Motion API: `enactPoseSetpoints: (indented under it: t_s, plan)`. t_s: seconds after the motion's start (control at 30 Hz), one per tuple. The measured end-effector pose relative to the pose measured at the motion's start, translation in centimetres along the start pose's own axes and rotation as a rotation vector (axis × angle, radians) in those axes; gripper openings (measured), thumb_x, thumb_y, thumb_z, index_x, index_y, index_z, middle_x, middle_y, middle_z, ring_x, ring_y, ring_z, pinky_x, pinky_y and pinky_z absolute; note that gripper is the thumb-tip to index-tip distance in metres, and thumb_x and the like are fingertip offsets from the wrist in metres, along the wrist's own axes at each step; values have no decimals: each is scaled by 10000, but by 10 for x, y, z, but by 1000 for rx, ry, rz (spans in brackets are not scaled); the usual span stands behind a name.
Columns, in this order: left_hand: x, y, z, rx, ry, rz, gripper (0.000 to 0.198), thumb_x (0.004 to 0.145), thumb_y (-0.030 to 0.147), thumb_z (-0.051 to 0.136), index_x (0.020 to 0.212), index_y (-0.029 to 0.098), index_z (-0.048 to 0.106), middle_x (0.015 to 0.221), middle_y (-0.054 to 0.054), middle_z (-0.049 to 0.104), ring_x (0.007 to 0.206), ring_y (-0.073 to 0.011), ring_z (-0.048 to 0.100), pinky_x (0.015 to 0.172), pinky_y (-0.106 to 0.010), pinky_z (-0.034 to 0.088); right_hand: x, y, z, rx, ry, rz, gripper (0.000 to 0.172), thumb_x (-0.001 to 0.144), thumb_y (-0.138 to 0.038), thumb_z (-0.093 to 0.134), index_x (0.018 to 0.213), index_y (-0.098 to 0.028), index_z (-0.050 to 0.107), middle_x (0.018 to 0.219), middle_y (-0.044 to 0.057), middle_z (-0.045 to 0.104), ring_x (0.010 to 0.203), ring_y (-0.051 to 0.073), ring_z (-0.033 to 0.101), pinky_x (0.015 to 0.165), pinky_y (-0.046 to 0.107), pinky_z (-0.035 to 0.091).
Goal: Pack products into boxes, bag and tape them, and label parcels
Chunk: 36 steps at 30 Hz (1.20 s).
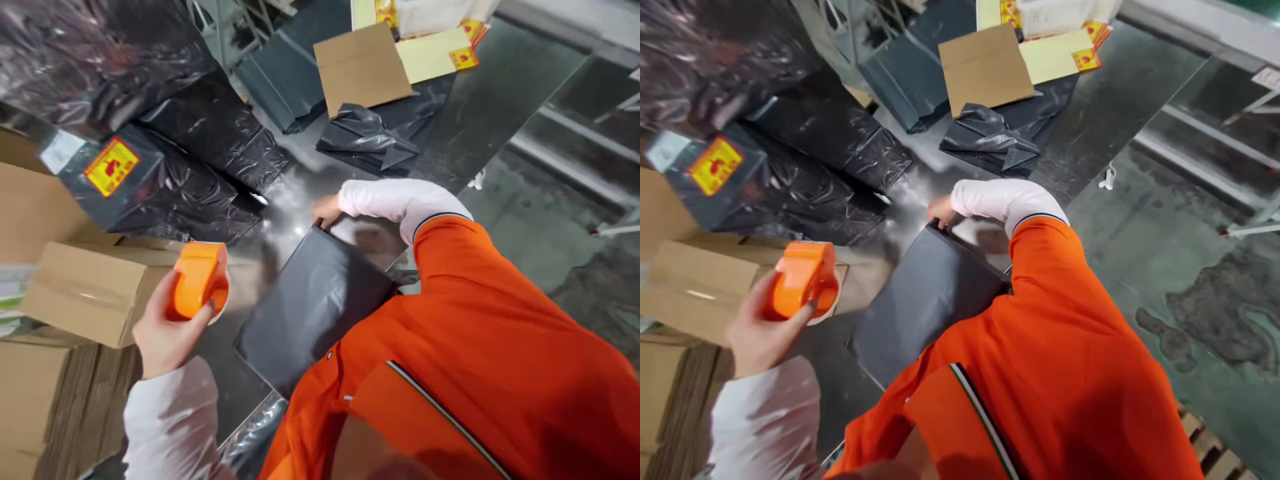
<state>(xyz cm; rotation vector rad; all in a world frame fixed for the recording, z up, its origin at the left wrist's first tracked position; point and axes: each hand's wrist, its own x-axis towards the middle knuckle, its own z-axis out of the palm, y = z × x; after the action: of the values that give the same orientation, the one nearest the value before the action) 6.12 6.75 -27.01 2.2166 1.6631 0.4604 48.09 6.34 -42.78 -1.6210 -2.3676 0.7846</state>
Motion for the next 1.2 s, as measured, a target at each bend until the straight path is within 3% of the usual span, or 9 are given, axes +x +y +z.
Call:
enactPoseSetpoints:
  t_s: [0.1, 0.2, 0.33, 0.4, 0.47, 0.6, 0.77, 0.93, 1.2]
  plan:
    - [27, 9, 5, -39, -126, 79, 814, 708, 569, 809, 1492, 383, 695, 1543, -47, 708, 1411, -402, 684, 1257, -502, 517, -42, 7, 41, 163, 53, 76, 161, 971, -161, 724, 845, -107, 809, 843, 68, 821, 765, 137, 688, 784, 233, 499]
    - [72, 27, 19, -138, -217, 147, 733, 648, 517, 866, 1340, 307, 750, 1434, -57, 762, 1358, -409, 700, 1262, -565, 508, -88, -9, 90, 335, 205, 155, 300, 1033, -143, 554, 1059, -108, 851, 1071, 106, 857, 944, 182, 782, 879, 251, 558]
    - [144, 72, 85, -511, -491, 99, 753, 483, 333, 900, 1205, 184, 745, 1234, -79, 819, 1115, -333, 760, 1071, -476, 645, -109, -24, 125, 745, 396, 315, 402, 949, -110, 551, 1196, -161, 864, 1226, 74, 851, 1132, 219, 809, 1016, 288, 597]
    - [173, 96, 131, -737, -611, -16, 711, 527, 247, 782, 1223, 135, 699, 1077, -72, 827, 806, -229, 732, 741, -341, 661, -97, -14, 123, 965, 433, 440, 326, 979, -173, 567, 1089, -135, 872, 1070, 85, 865, 1019, 225, 817, 942, 295, 618]
    - [194, 114, 174, -871, -719, -121, 667, 605, 201, 608, 1260, 89, 664, 883, -42, 788, 548, -140, 560, 533, -263, 522, -78, 5, 109, 993, 484, 514, 283, 1011, -237, 602, 992, -110, 854, 940, 91, 847, 929, 219, 797, 889, 289, 611]
    - [216, 127, 224, -949, -858, -189, 697, 680, 175, 405, 1321, 48, 649, 630, -2, 620, 461, -133, 386, 514, -252, 430, -41, 48, 69, 848, 771, 513, 171, 946, -245, 747, 1019, -110, 822, 1068, 110, 836, 1013, 211, 759, 996, 312, 581]
    - [220, 116, 240, -1038, -840, -201, 714, 603, 315, 515, 1270, 113, 672, 610, -3, 568, 485, -152, 364, 526, -282, 440, -5, 72, 37, 809, 904, 360, 547, 811, -282, 893, 1300, -104, 727, 1347, 138, 736, 1119, 200, 691, 1023, 320, 570]
    - [219, 107, 241, -1054, -826, -200, 663, 636, 348, 549, 1251, 137, 678, 640, -2, 561, 501, -138, 357, 547, -282, 464, 10, 68, 31, 640, 875, 317, 187, 949, -311, 744, 988, -129, 758, 1127, 114, 744, 1031, 216, 663, 960, 334, 560]
    - [236, 103, 233, -888, -1020, -232, 619, 759, 207, 502, 1337, 49, 660, 676, -26, 648, 525, -148, 526, 604, -292, 520, 1, 74, 36, 512, 612, 257, 121, 994, -248, 689, 949, -142, 728, 1109, 110, 786, 1031, 209, 691, 987, 337, 544]
